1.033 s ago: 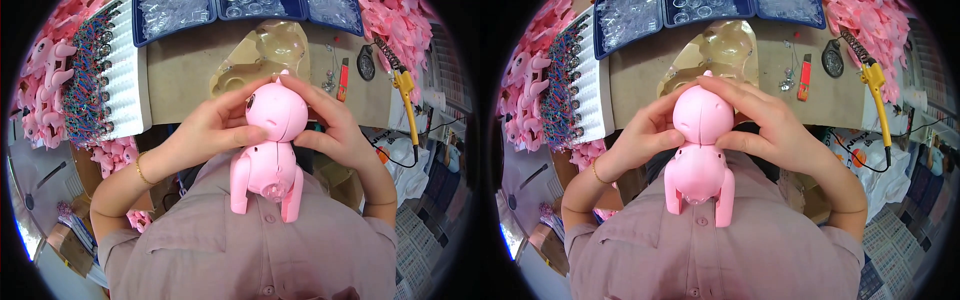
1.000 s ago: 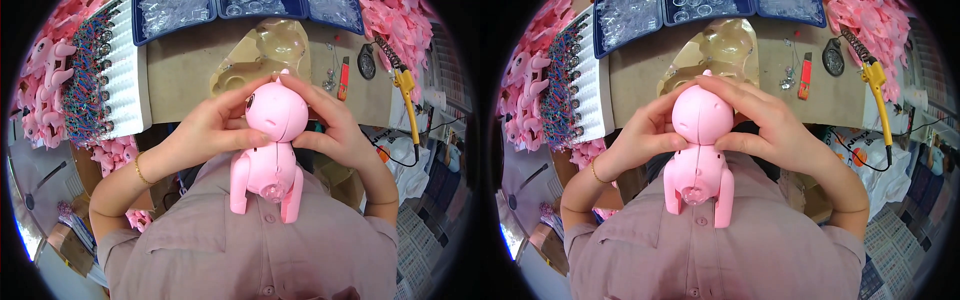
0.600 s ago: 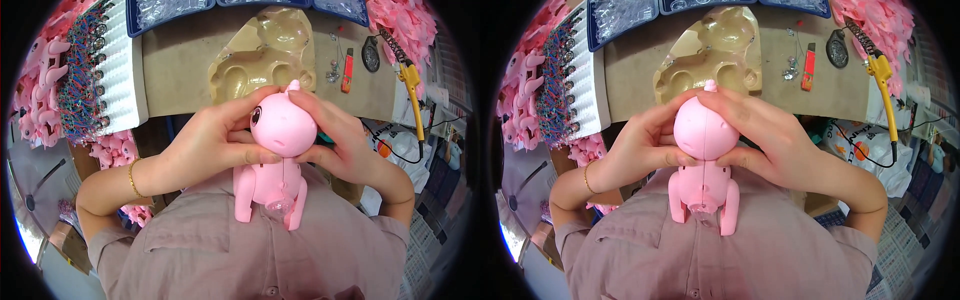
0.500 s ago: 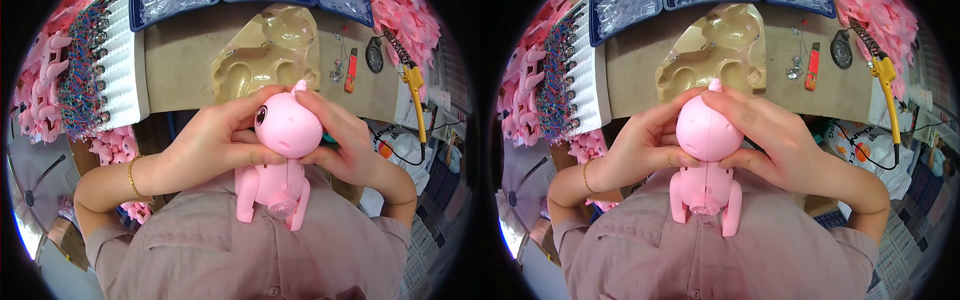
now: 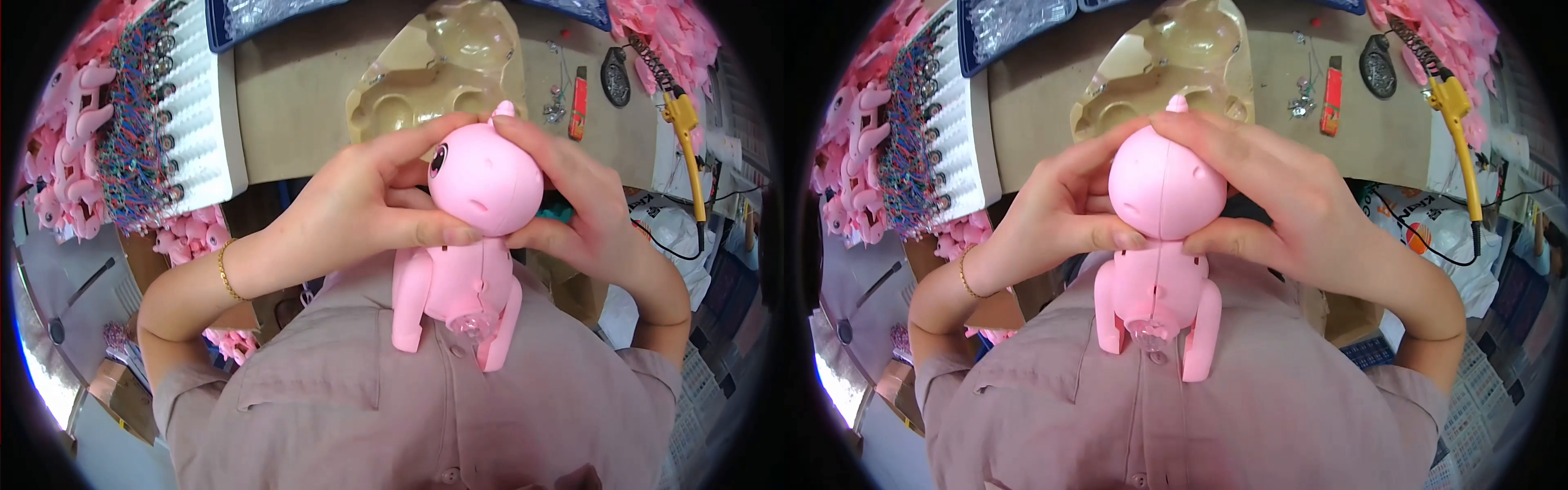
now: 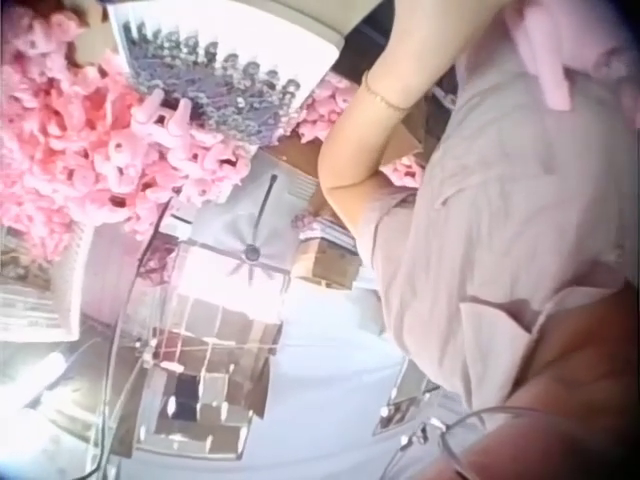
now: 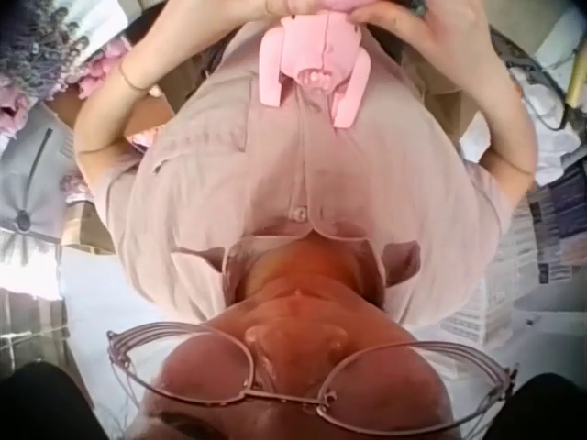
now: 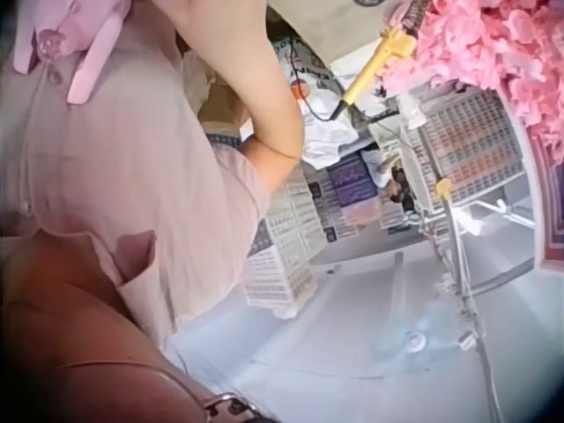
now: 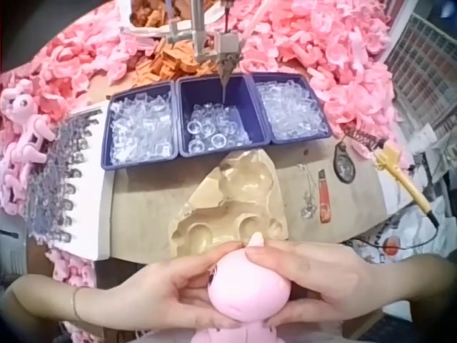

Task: Assembling electronic components and housing for plastic toy ponies.

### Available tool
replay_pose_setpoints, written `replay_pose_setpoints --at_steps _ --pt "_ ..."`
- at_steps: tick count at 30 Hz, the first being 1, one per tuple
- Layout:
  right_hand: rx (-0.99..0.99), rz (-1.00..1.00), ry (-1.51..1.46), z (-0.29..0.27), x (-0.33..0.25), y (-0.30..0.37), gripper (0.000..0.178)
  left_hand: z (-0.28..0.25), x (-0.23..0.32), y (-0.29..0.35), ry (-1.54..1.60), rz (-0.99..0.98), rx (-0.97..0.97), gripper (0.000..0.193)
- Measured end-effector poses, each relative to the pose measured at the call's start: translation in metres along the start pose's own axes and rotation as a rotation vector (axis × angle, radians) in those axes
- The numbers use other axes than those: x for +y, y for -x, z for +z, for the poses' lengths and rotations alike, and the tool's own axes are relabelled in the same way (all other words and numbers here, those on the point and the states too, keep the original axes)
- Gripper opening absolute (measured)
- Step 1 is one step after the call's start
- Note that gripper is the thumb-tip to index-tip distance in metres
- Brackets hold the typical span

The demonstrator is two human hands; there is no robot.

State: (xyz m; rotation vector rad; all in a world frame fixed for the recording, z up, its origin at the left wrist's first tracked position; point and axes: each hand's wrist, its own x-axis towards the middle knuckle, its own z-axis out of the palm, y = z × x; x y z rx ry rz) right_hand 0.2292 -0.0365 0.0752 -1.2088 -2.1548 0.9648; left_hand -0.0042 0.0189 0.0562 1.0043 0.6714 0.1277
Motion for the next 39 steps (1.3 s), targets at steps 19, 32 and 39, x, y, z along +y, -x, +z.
replay_pose_setpoints --at_steps 19,32,39 --pt "0.5 0.104 0.508 -0.004 -0.014 0.015 0.073 0.011 -0.001 0.025 -0.721 0.585 0.281 0.08" --pt "0.491 -0.175 0.052 0.017 -0.022 0.024 0.077 0.026 0.02 0.034 -0.946 0.552 0.241 0.081" --pt "0.382 -0.147 0.027 0.009 -0.032 0.014 0.07 0.027 0.005 0.032 -1.008 0.681 0.355 0.073"
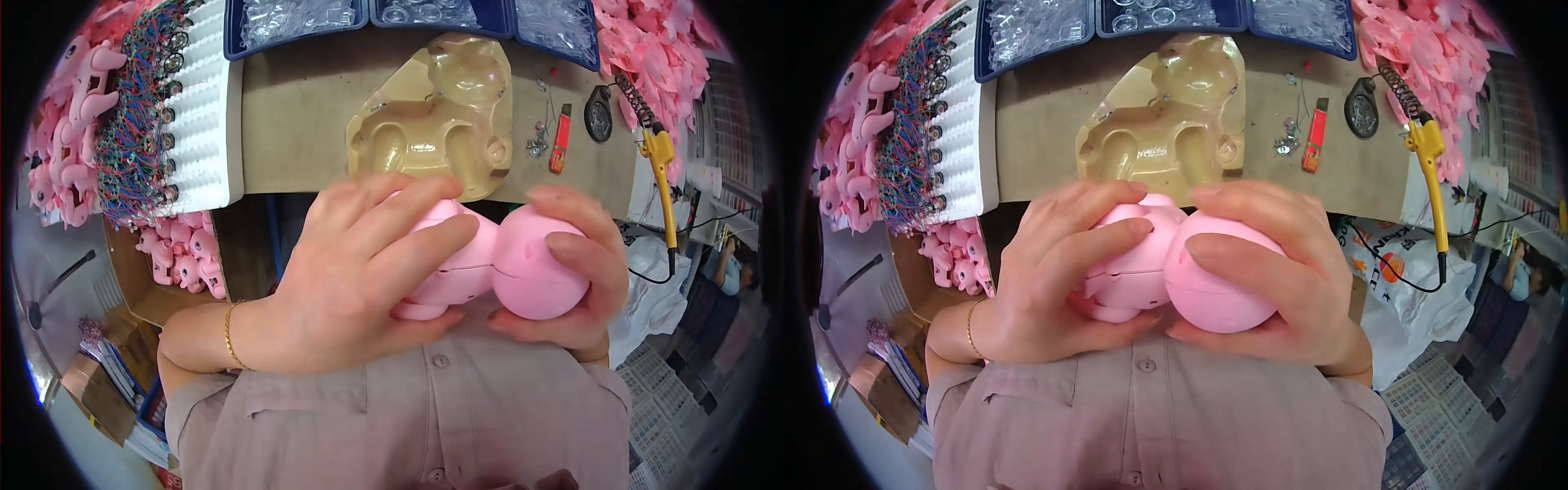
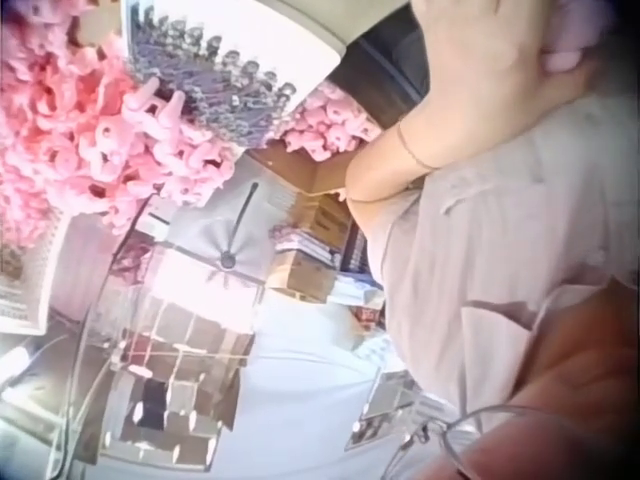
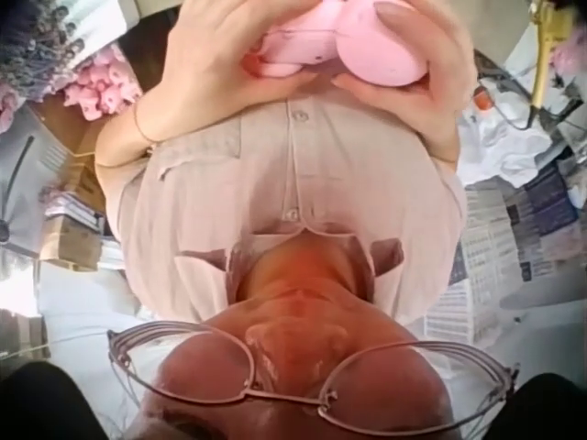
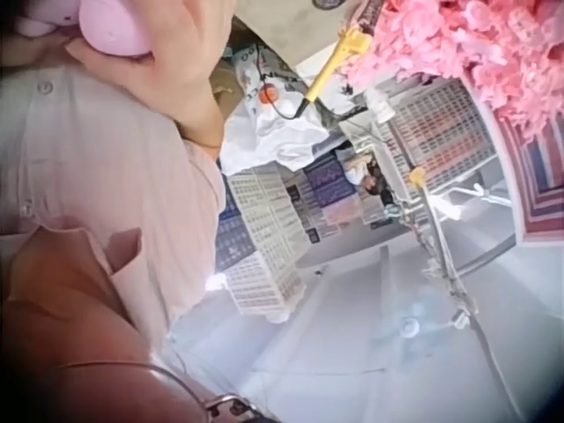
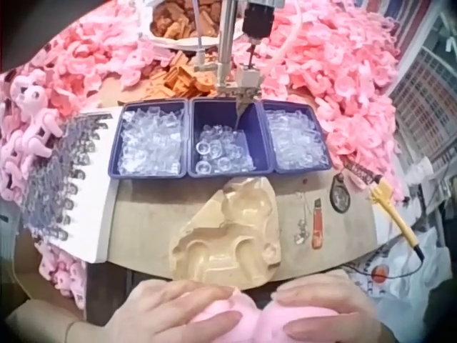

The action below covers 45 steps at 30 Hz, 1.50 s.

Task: Assembling electronic components and housing for plastic toy ponies.

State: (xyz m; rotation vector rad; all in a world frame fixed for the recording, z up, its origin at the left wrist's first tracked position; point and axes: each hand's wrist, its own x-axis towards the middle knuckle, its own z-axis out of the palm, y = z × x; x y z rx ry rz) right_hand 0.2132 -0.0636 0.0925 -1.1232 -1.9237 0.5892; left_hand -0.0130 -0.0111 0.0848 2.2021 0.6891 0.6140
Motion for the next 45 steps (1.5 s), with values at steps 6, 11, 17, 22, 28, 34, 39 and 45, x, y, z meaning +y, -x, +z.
replay_pose_setpoints --at_steps 6,11,17,22,28,34,39,45 --pt "0.012 0.02 -0.137 0.01 -0.003 0.005 0.062 0.007 0.005 0.01 0.023 -0.034 0.057 0.067" --pt "0.033 0.045 -0.135 0.018 0.001 0.008 0.062 0.011 0.004 0.014 -0.028 -0.072 0.06 0.064" --pt "0.063 -0.016 -0.222 0.016 0.014 0.003 0.067 -0.005 0.009 0.008 -0.021 -0.09 0.074 0.062" --pt "0.171 -0.088 -0.501 0.015 0.038 0.006 0.068 -0.026 0.006 0.001 0.254 0.025 -0.013 0.06" --pt "0.165 -0.143 -0.586 0.011 0.044 -0.006 0.066 -0.029 -0.002 -0.005 0.298 0.092 -0.024 0.056" --pt "0.065 -0.128 -0.575 0.008 0.042 -0.025 0.066 -0.013 -0.022 -0.021 1.23 -0.582 -0.247 0.035" --pt "-0.089 -0.095 -0.479 0.002 0.049 -0.037 0.082 -0.009 -0.028 -0.015 1.588 -0.626 -0.405 0.053" --pt "0.238 0.507 -0.707 0.026 0.022 -0.023 0.088 -0.013 -0.015 -0.03 1.387 -0.737 -0.283 0.057"
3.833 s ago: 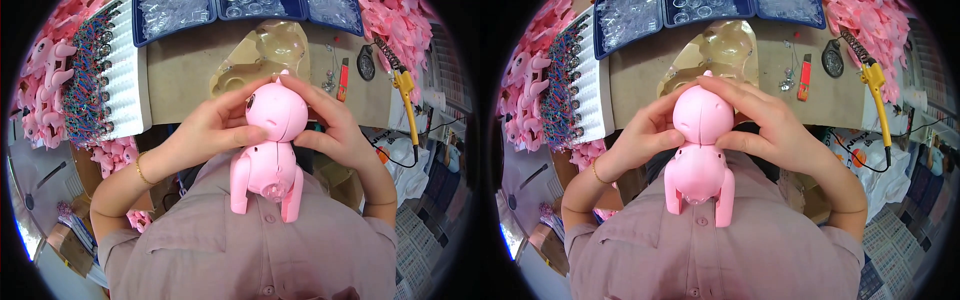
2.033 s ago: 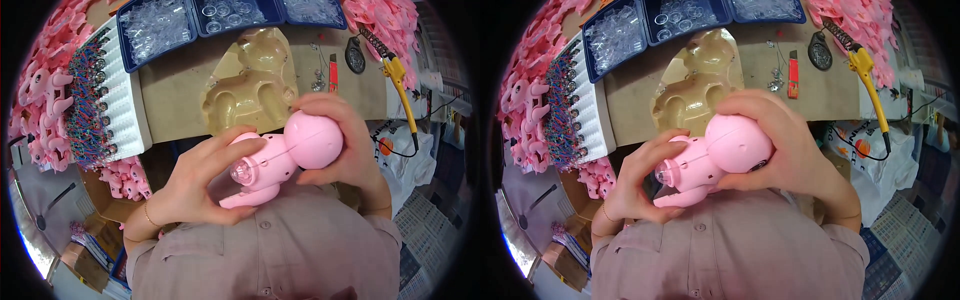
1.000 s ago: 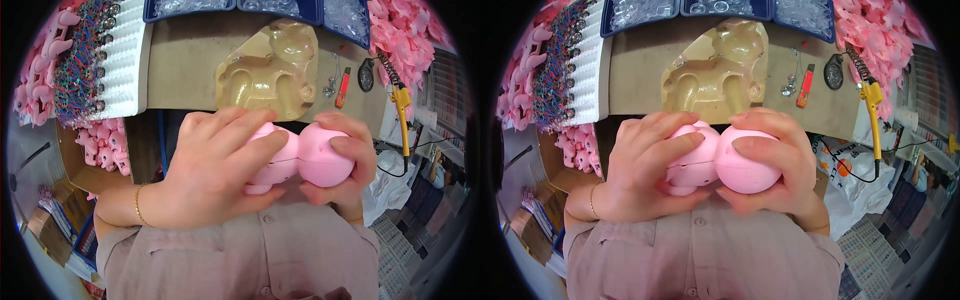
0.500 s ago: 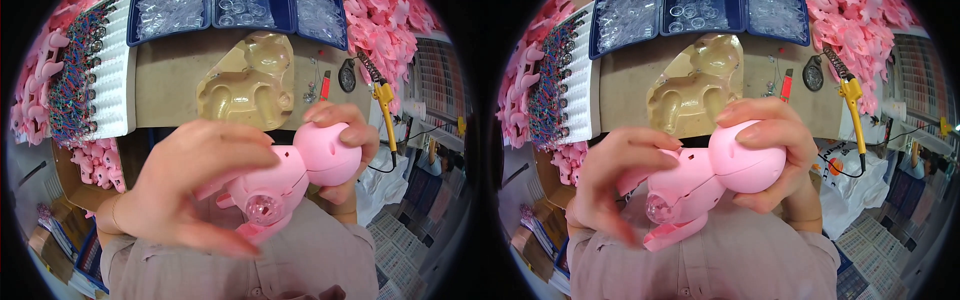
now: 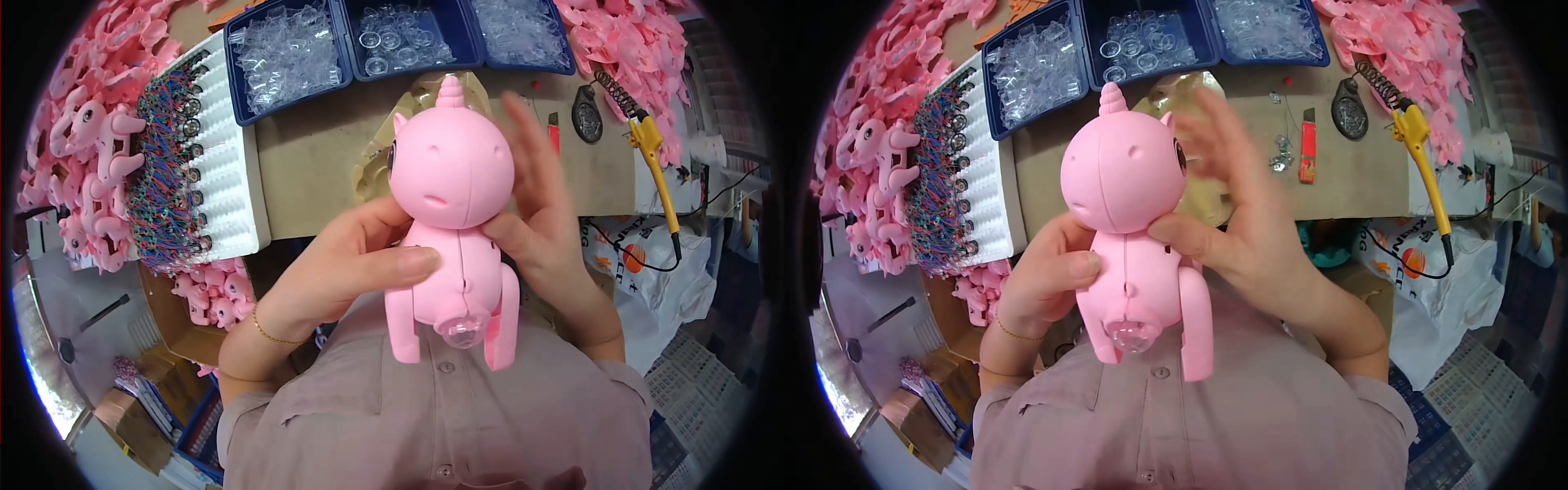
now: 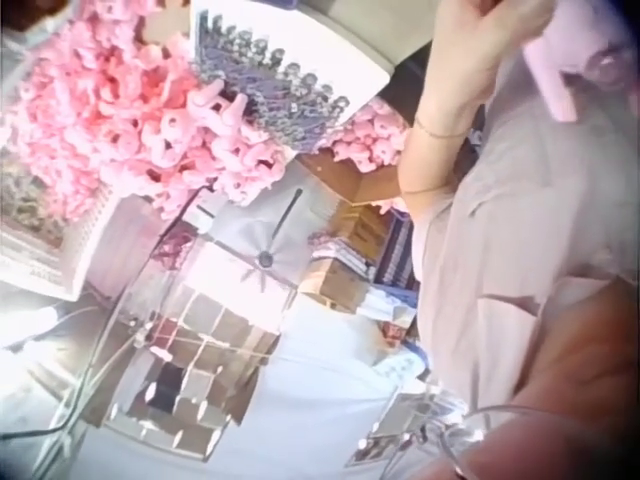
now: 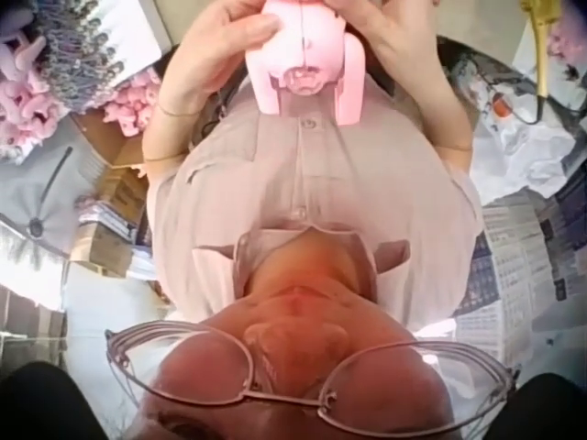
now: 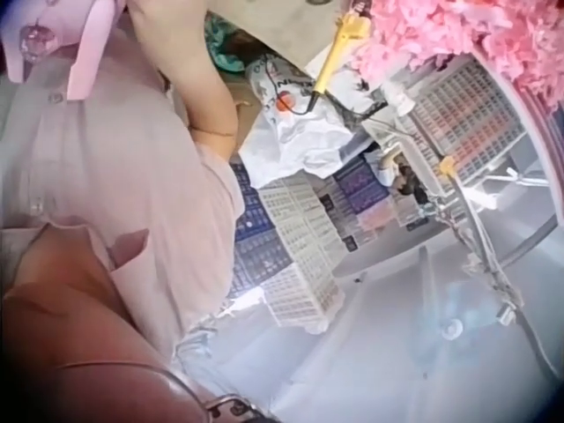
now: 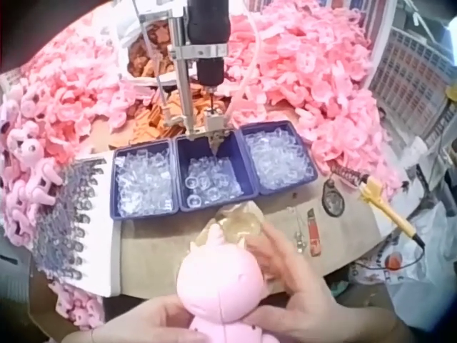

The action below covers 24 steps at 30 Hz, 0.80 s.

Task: Assembling electronic components and housing for plastic toy ponies.

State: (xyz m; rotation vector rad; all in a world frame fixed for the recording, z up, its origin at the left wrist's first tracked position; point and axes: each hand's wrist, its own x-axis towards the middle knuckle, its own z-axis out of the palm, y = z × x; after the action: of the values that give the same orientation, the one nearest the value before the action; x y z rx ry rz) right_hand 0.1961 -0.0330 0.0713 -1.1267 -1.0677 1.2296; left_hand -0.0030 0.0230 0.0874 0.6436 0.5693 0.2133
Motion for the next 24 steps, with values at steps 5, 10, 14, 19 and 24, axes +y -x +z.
replay_pose_setpoints --at_steps 5,10,14,19,24 --pt "-0.19 0.704 -0.287 0.006 -0.044 0.005 0.078 0.004 -0.01 0.006 0.001 0.201 0.157 0.068" --pt "-0.368 0.396 -0.121 0.007 -0.048 0.005 0.065 0.007 -0.022 0.003 -0.266 0.543 0.437 0.11" --pt "-0.51 0.438 -0.132 0.002 -0.035 0.006 0.055 -0.006 -0.023 0.014 -0.498 0.454 0.412 0.109" --pt "-0.716 0.34 -0.014 0.002 -0.016 0.015 0.045 -0.03 -0.022 0.011 -1.15 0.682 0.021 0.087" --pt "-0.686 0.521 -0.121 -0.003 -0.021 0.019 0.037 -0.015 -0.044 0.015 -0.645 0.471 0.037 0.088"
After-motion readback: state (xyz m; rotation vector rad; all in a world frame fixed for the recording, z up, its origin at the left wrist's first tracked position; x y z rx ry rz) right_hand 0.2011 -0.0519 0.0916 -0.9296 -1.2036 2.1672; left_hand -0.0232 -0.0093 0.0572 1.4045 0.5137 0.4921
